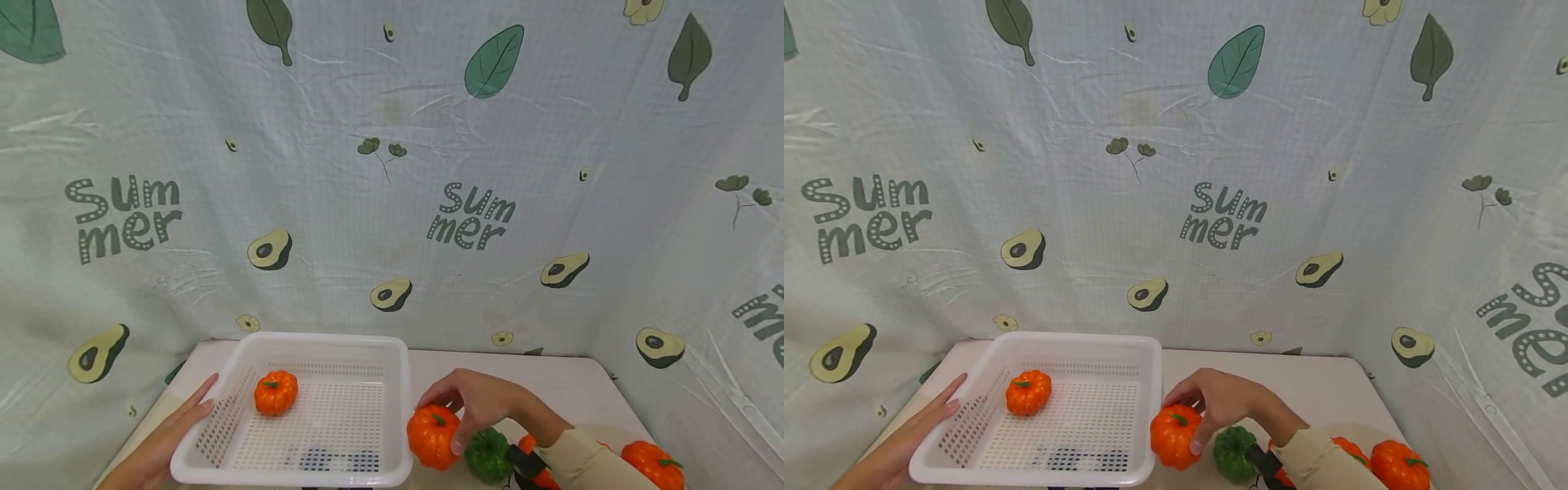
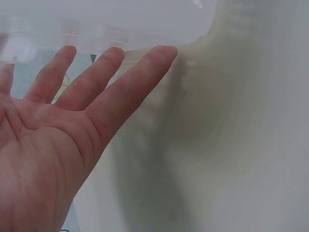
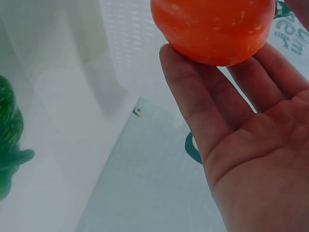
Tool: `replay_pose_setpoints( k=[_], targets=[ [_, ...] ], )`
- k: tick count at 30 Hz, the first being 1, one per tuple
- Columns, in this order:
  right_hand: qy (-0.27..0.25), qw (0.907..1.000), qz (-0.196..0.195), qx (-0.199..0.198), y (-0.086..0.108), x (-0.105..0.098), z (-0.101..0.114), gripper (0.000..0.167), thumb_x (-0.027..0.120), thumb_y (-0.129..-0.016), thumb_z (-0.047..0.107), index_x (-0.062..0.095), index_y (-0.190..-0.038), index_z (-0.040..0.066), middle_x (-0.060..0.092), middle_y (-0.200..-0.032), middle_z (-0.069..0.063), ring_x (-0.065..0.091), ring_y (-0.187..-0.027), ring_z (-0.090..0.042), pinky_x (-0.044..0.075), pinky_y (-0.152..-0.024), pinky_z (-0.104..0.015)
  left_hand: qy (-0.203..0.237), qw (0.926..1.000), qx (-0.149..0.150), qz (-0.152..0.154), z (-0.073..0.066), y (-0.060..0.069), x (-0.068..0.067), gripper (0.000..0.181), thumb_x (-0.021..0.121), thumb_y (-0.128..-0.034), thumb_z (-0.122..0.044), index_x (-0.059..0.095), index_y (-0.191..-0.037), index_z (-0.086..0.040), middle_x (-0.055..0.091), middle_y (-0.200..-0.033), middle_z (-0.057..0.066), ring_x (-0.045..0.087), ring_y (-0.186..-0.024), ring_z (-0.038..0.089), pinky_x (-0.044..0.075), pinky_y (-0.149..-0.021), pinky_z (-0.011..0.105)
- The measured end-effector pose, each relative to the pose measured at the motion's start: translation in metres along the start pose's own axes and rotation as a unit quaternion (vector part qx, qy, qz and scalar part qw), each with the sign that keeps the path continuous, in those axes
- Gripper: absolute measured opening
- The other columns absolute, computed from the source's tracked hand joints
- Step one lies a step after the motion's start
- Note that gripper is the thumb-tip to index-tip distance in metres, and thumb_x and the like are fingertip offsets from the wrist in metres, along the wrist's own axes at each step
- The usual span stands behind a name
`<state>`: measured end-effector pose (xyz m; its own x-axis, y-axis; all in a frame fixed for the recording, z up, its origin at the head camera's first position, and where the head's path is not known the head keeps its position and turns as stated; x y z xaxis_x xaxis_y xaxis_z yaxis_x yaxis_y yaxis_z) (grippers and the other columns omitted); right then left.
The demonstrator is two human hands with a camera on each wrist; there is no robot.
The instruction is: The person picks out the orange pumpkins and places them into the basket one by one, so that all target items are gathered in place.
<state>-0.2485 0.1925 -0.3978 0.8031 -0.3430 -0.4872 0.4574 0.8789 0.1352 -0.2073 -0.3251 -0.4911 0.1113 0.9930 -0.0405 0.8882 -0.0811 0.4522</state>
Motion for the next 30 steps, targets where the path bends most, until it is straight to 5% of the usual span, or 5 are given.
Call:
replay_pose_setpoints(
  k=[30],
  targets=[
    [0.023, 0.9995, -0.015, -0.016, -0.032, 0.002, 0.01, 0.058, 0.088, -0.083, 0.024, 0.07, -0.135, 0.009, 0.077, -0.125, 0.002, 0.071, -0.104, -0.003, 0.059, -0.095, -0.024, 0.057, 0.9977, 0.002, 0.036, -0.001, 0.007, 0.001, 0.087, 0.049, -0.103, -0.063, -0.013, -0.163, -0.049, -0.005, -0.177, 0.017, 0.058, -0.129, 0.043, 0.056, -0.094, 0.069]
  ],
)
Point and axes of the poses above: each hand's wrist, its own y-axis away from the middle knuckle, its own x-axis out of the palm, z = x × y, the point moved 1 cm from there along -y, towards the middle knuckle
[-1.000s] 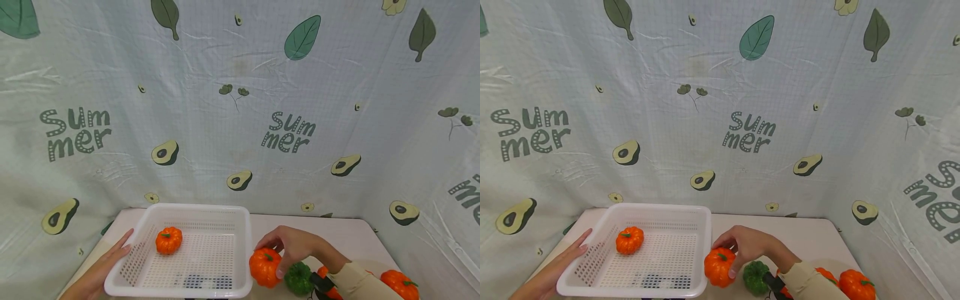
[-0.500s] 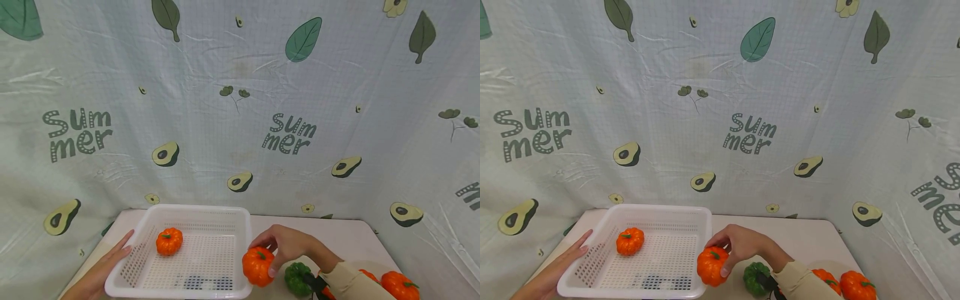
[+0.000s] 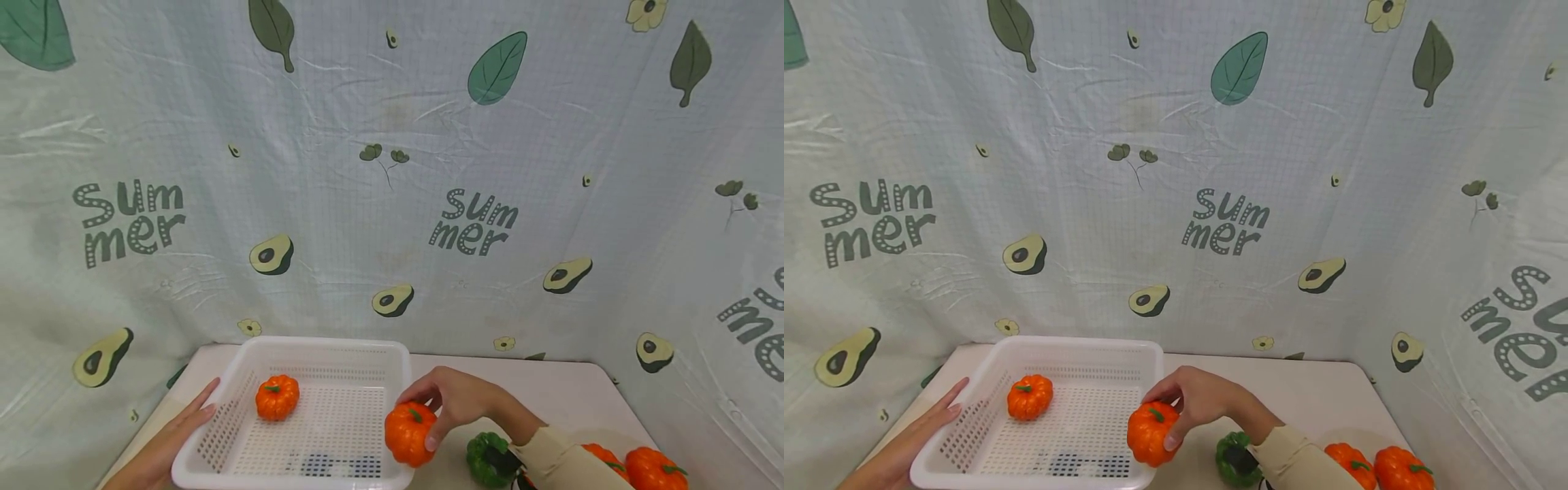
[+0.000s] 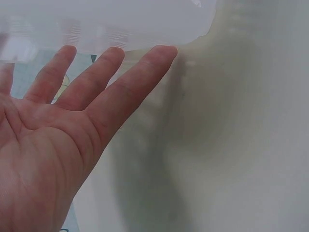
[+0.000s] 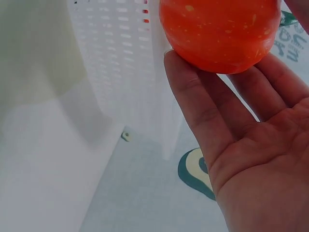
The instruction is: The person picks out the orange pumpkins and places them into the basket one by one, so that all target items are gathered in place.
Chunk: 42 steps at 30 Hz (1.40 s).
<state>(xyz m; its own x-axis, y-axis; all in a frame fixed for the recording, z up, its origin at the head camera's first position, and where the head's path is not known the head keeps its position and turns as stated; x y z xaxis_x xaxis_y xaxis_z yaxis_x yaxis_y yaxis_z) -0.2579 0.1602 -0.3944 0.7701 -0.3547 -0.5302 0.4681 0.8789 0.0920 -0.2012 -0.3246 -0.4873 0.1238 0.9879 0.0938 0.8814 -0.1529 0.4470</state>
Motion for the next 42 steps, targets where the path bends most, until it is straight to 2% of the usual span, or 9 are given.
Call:
replay_pose_setpoints(
  k=[4, 10, 16, 19, 24, 34, 42],
  targets=[
    [0.011, 0.9999, -0.005, 0.003, -0.004, 0.002, 0.0, 0.057, 0.088, -0.082, 0.021, 0.07, -0.135, 0.011, 0.077, -0.125, 0.004, 0.071, -0.104, -0.002, 0.059, -0.095, -0.023, -0.006, 0.9999, 0.002, 0.015, 0.001, 0.0, -0.001, 0.088, 0.047, -0.1036, -0.063, -0.016, -0.162, -0.048, -0.008, -0.176, 0.019, 0.059, -0.129, 0.043, 0.055, -0.096, 0.069],
    [0.012, 0.9998, -0.011, 0.006, -0.009, 0.004, 0.002, 0.057, 0.087, -0.082, 0.02, 0.069, -0.136, 0.008, 0.076, -0.124, 0.004, 0.071, -0.104, -0.002, 0.059, -0.096, -0.023, -0.014, 0.9996, 0.006, 0.023, 0.0, -0.001, -0.002, 0.088, 0.046, -0.1035, -0.064, -0.017, -0.162, -0.047, -0.01, -0.176, 0.019, 0.058, -0.13, 0.043, 0.055, -0.096, 0.069],
    [0.018, 0.9997, -0.016, 0.009, -0.014, 0.004, 0.004, 0.06, 0.087, -0.082, 0.022, 0.068, -0.136, 0.004, 0.077, -0.126, -0.001, 0.071, -0.103, -0.001, 0.059, -0.095, -0.023, -0.014, 0.9997, 0.006, 0.018, 0.0, -0.001, -0.002, 0.089, 0.047, -0.1032, -0.064, -0.017, -0.162, -0.047, -0.009, -0.176, 0.019, 0.057, -0.13, 0.042, 0.055, -0.096, 0.069],
    [0.022, 0.9995, -0.019, 0.01, -0.017, 0.004, 0.003, 0.059, 0.087, -0.082, 0.022, 0.069, -0.136, 0.006, 0.077, -0.125, -0.002, 0.071, -0.102, -0.001, 0.059, -0.094, -0.023, -0.011, 0.9999, 0.002, 0.013, 0.0, -0.001, -0.001, 0.09, 0.048, -0.1016, -0.066, -0.016, -0.162, -0.048, -0.008, -0.176, 0.019, 0.058, -0.128, 0.042, 0.056, -0.095, 0.069],
    [0.022, 0.9994, -0.022, 0.013, -0.022, 0.005, 0.003, 0.056, 0.087, -0.082, 0.022, 0.07, -0.134, 0.009, 0.078, -0.124, -0.001, 0.07, -0.1, -0.001, 0.06, -0.094, -0.025, -0.007, 0.9999, 0.002, 0.016, 0.001, -0.001, -0.002, 0.089, 0.048, -0.1022, -0.065, -0.016, -0.162, -0.049, -0.009, -0.176, 0.019, 0.059, -0.128, 0.041, 0.055, -0.096, 0.069],
    [0.029, 0.9983, -0.043, 0.028, -0.032, 0.007, 0.003, 0.056, 0.088, -0.08, 0.02, 0.071, -0.133, 0.009, 0.078, -0.121, 0.004, 0.07, -0.099, 0.0, 0.06, -0.092, -0.023, -0.01, 0.9999, 0.006, -0.007, 0.002, -0.002, -0.003, 0.088, 0.049, -0.1029, -0.063, -0.013, -0.163, -0.047, -0.004, -0.176, 0.019, 0.059, -0.128, 0.043, 0.057, -0.093, 0.068],
    [0.041, 0.996, -0.067, 0.042, -0.039, 0.012, 0.003, 0.053, 0.089, -0.078, 0.023, 0.074, -0.128, 0.012, 0.078, -0.115, 0.009, 0.07, -0.093, 0.0, 0.06, -0.086, -0.02, -0.012, 0.9999, 0.008, 0.009, 0.002, -0.002, -0.003, 0.088, 0.048, -0.1034, -0.063, -0.015, -0.163, -0.047, -0.007, -0.176, 0.019, 0.058, -0.129, 0.043, 0.056, -0.094, 0.068]
  ],
)
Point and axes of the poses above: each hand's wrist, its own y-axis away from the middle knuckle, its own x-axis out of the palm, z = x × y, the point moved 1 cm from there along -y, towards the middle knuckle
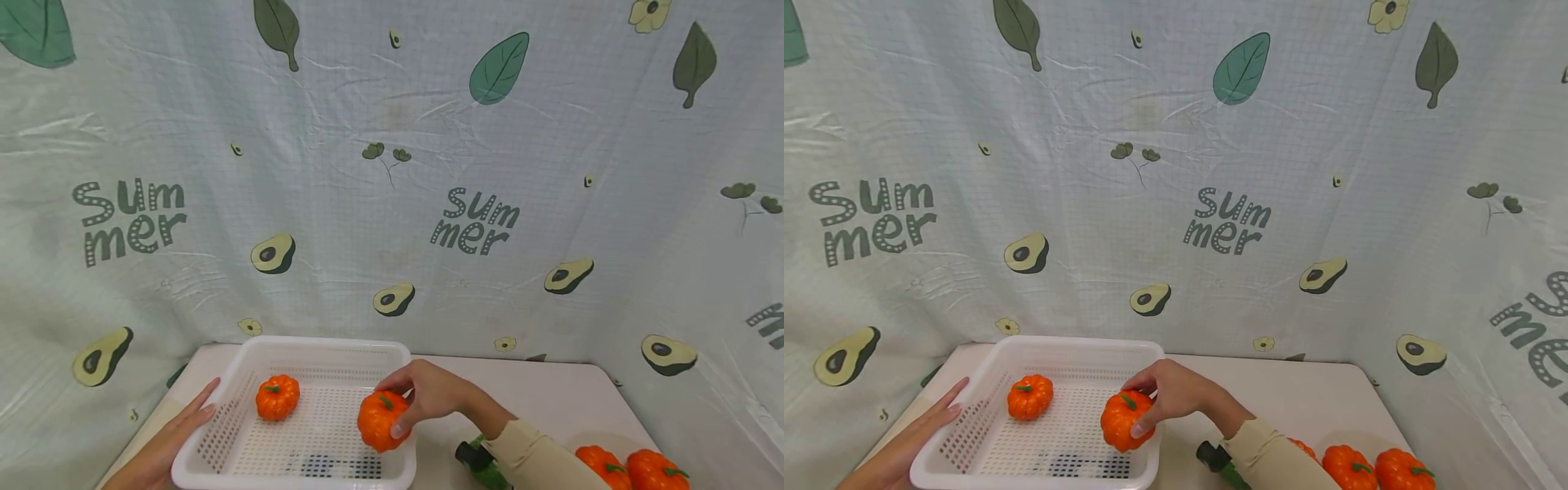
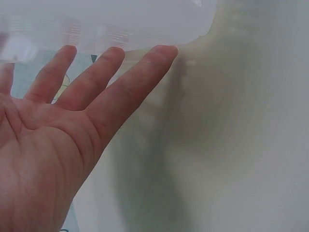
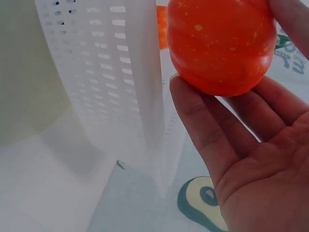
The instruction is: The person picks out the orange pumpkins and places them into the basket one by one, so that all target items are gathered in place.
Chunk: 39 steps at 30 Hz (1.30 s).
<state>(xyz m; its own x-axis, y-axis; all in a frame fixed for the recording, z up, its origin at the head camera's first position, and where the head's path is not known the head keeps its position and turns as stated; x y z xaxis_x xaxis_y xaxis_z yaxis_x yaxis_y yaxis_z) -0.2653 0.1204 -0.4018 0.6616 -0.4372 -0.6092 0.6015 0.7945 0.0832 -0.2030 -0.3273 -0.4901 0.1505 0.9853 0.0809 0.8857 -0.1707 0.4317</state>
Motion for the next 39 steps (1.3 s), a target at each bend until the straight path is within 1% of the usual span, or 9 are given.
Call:
replay_pose_setpoints(
  k=[3, 6, 10, 14, 16, 23, 29, 33, 39],
  targets=[
    [0.006, 0.9999, -0.007, 0.009, -0.002, 0.002, 0.001, 0.054, 0.089, -0.078, 0.024, 0.074, -0.129, 0.013, 0.078, -0.114, 0.01, 0.069, -0.093, 0.0, 0.059, -0.085, -0.019, -0.001, 0.9999, 0.001, 0.01, 0.0, 0.0, -0.001, 0.088, 0.047, -0.1043, -0.062, -0.017, -0.162, -0.046, -0.01, -0.176, 0.019, 0.058, -0.13, 0.043, 0.055, -0.096, 0.069],
    [0.009, 0.9997, -0.011, 0.017, -0.005, 0.003, 0.002, 0.054, 0.089, -0.079, 0.024, 0.074, -0.129, 0.013, 0.078, -0.114, 0.01, 0.069, -0.094, 0.0, 0.059, -0.085, -0.019, -0.004, 1.0, 0.002, 0.005, 0.001, 0.001, -0.001, 0.087, 0.047, -0.1042, -0.062, -0.016, -0.162, -0.046, -0.009, -0.176, 0.02, 0.057, -0.13, 0.043, 0.056, -0.095, 0.069],
    [0.011, 0.9997, -0.014, 0.016, -0.008, 0.004, 0.004, 0.051, 0.089, -0.079, 0.026, 0.075, -0.127, 0.015, 0.078, -0.111, 0.012, 0.069, -0.094, 0.0, 0.059, -0.085, -0.018, -0.007, 1.0, 0.002, -0.005, 0.001, 0.001, 0.0, 0.087, 0.048, -0.1039, -0.062, -0.014, -0.163, -0.046, -0.007, -0.176, 0.02, 0.057, -0.131, 0.044, 0.056, -0.094, 0.068],
    [0.022, 0.9994, -0.024, 0.012, -0.011, 0.006, 0.006, 0.048, 0.089, -0.079, 0.028, 0.076, -0.124, 0.017, 0.078, -0.107, 0.013, 0.069, -0.091, 0.0, 0.059, -0.084, -0.019, -0.008, 1.0, 0.003, 0.003, 0.002, 0.0, -0.001, 0.088, 0.047, -0.1041, -0.062, -0.016, -0.163, -0.046, -0.008, -0.176, 0.02, 0.057, -0.131, 0.044, 0.056, -0.095, 0.069],
    [0.027, 0.9991, -0.029, 0.016, -0.012, 0.008, 0.008, 0.047, 0.089, -0.08, 0.029, 0.077, -0.124, 0.017, 0.078, -0.106, 0.014, 0.068, -0.091, 0.0, 0.058, -0.083, -0.019, -0.006, 1.0, 0.004, 0.006, 0.002, 0.0, -0.001, 0.088, 0.047, -0.1043, -0.062, -0.016, -0.163, -0.046, -0.009, -0.176, 0.02, 0.057, -0.13, 0.043, 0.056, -0.095, 0.069],
    [0.029, 0.9984, -0.043, 0.023, -0.018, 0.011, 0.011, 0.048, 0.09, -0.079, 0.027, 0.076, -0.123, 0.013, 0.077, -0.104, 0.012, 0.067, -0.089, 0.001, 0.058, -0.081, -0.017, -0.009, 0.9999, 0.008, 0.006, 0.003, 0.0, -0.002, 0.084, 0.045, -0.1061, -0.059, -0.015, -0.163, -0.046, -0.01, -0.176, 0.019, 0.052, -0.137, 0.047, 0.056, -0.096, 0.068],
    [0.04, 0.997, -0.055, 0.037, -0.023, 0.013, 0.013, 0.049, 0.091, -0.079, 0.028, 0.076, -0.123, 0.013, 0.078, -0.106, 0.01, 0.066, -0.091, 0.0, 0.058, -0.082, -0.017, -0.005, 1.0, 0.007, 0.004, 0.003, 0.0, -0.001, 0.085, 0.047, -0.1051, -0.06, -0.015, -0.163, -0.046, -0.009, -0.176, 0.02, 0.055, -0.133, 0.045, 0.056, -0.095, 0.068],
    [0.052, 0.9951, -0.065, 0.054, -0.027, 0.014, 0.016, 0.052, 0.091, -0.079, 0.03, 0.076, -0.125, 0.013, 0.078, -0.108, 0.01, 0.066, -0.093, 0.0, 0.057, -0.085, -0.018, -0.004, 1.0, 0.005, -0.004, 0.003, -0.001, 0.0, 0.087, 0.048, -0.1039, -0.062, -0.014, -0.163, -0.046, -0.007, -0.176, 0.02, 0.055, -0.133, 0.047, 0.056, -0.094, 0.068],
    [0.055, 0.9941, -0.071, 0.06, -0.031, 0.014, 0.018, 0.053, 0.092, -0.078, 0.031, 0.076, -0.125, 0.012, 0.078, -0.108, 0.01, 0.067, -0.093, -0.001, 0.057, -0.087, -0.019, -0.014, 0.9991, 0.004, -0.039, 0.002, -0.002, 0.004, 0.092, 0.054, -0.0997, -0.064, -0.008, -0.165, -0.045, 0.001, -0.177, 0.018, 0.049, -0.139, 0.051, 0.058, -0.092, 0.066]
  ],
)
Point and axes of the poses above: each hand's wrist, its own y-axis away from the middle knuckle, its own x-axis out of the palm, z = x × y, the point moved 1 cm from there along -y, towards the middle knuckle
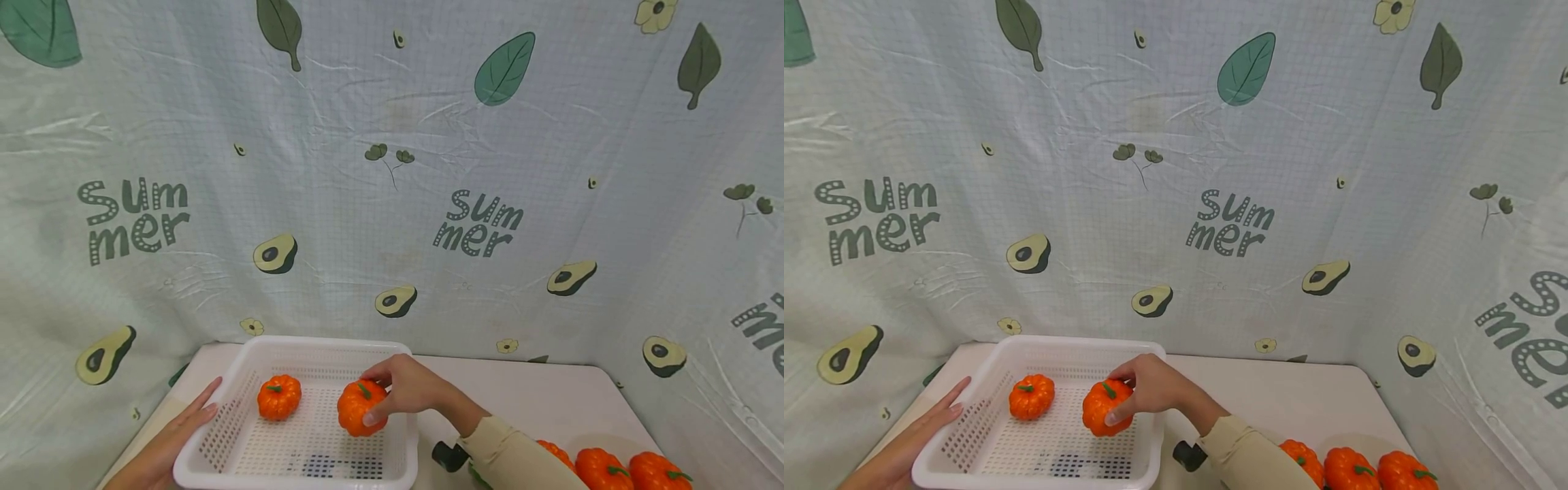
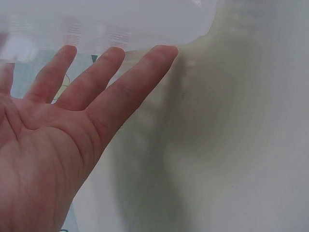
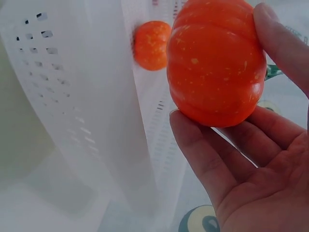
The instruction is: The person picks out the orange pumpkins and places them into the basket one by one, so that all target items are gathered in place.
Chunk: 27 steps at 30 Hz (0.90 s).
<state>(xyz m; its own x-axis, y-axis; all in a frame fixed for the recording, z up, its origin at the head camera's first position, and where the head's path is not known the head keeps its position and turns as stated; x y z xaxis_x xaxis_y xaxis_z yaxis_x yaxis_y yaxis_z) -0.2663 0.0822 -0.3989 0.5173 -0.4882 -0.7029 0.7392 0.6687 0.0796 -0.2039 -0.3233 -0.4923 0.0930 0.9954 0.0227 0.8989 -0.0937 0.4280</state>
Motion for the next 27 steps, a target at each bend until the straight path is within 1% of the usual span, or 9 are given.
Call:
replay_pose_setpoints(
  k=[5, 12, 14, 17, 20, 24, 27],
  targets=[
    [0.006, 0.9999, -0.01, -0.004, -0.003, 0.004, 0.0, 0.052, 0.092, -0.078, 0.032, 0.076, -0.124, 0.013, 0.078, -0.108, 0.01, 0.067, -0.093, -0.001, 0.057, -0.088, -0.019, -0.011, 0.9999, 0.002, -0.007, 0.0, 0.0, 0.0, 0.093, 0.054, -0.0993, -0.063, -0.007, -0.166, -0.043, 0.002, -0.177, 0.018, 0.046, -0.142, 0.052, 0.059, -0.093, 0.065],
    [0.012, 0.9996, -0.024, 0.004, -0.008, 0.008, 0.002, 0.054, 0.091, -0.078, 0.034, 0.076, -0.125, 0.012, 0.078, -0.11, 0.008, 0.067, -0.093, -0.002, 0.058, -0.086, -0.019, -0.04, 0.999, 0.001, -0.02, -0.003, -0.003, 0.001, 0.089, 0.049, -0.1034, -0.061, -0.012, -0.165, -0.04, 0.003, -0.174, 0.025, 0.047, -0.139, 0.057, 0.061, -0.09, 0.061],
    [0.013, 0.9995, -0.027, 0.006, -0.01, 0.01, 0.002, 0.054, 0.091, -0.078, 0.034, 0.076, -0.125, 0.012, 0.077, -0.11, 0.007, 0.067, -0.092, -0.002, 0.058, -0.085, -0.018, -0.041, 0.999, 0.002, -0.018, -0.003, -0.003, 0.001, 0.089, 0.048, -0.104, -0.061, -0.013, -0.164, -0.04, 0.002, -0.174, 0.026, 0.045, -0.14, 0.058, 0.061, -0.09, 0.061],
    [0.011, 0.9994, -0.032, 0.008, -0.013, 0.013, 0.002, 0.054, 0.092, -0.078, 0.035, 0.076, -0.124, 0.011, 0.077, -0.11, 0.007, 0.066, -0.091, -0.003, 0.058, -0.085, -0.019, -0.036, 0.9991, 0.001, -0.021, -0.002, -0.003, 0.001, 0.088, 0.049, -0.1038, -0.061, -0.011, -0.165, -0.041, 0.003, -0.175, 0.025, 0.049, -0.137, 0.056, 0.061, -0.089, 0.062],
    [0.009, 0.9992, -0.038, 0.01, -0.016, 0.016, 0.002, 0.054, 0.092, -0.078, 0.035, 0.076, -0.124, 0.011, 0.077, -0.11, 0.007, 0.065, -0.09, -0.003, 0.059, -0.084, -0.019, -0.037, 0.9991, 0.003, -0.019, -0.002, -0.003, 0.0, 0.088, 0.049, -0.1041, -0.06, -0.012, -0.165, -0.04, 0.002, -0.175, 0.025, 0.047, -0.139, 0.056, 0.061, -0.09, 0.061],
    [0.009, 0.9988, -0.045, 0.014, -0.018, 0.019, 0.004, 0.054, 0.092, -0.078, 0.035, 0.076, -0.123, 0.011, 0.077, -0.11, 0.007, 0.065, -0.089, -0.003, 0.059, -0.083, -0.019, -0.035, 0.9993, 0.007, -0.014, -0.001, -0.003, -0.002, 0.088, 0.049, -0.1041, -0.06, -0.012, -0.165, -0.041, 0.0, -0.175, 0.024, 0.04, -0.144, 0.058, 0.06, -0.092, 0.061],
    [0.008, 0.9984, -0.051, 0.023, -0.02, 0.022, 0.006, 0.054, 0.093, -0.077, 0.035, 0.076, -0.123, 0.01, 0.077, -0.11, 0.006, 0.064, -0.089, -0.004, 0.059, -0.083, -0.019, -0.029, 0.9995, 0.005, -0.013, 0.0, -0.003, -0.003, 0.089, 0.05, -0.103, -0.061, -0.01, -0.165, -0.041, 0.001, -0.175, 0.023, 0.044, -0.141, 0.057, 0.06, -0.091, 0.062]
  ],
)
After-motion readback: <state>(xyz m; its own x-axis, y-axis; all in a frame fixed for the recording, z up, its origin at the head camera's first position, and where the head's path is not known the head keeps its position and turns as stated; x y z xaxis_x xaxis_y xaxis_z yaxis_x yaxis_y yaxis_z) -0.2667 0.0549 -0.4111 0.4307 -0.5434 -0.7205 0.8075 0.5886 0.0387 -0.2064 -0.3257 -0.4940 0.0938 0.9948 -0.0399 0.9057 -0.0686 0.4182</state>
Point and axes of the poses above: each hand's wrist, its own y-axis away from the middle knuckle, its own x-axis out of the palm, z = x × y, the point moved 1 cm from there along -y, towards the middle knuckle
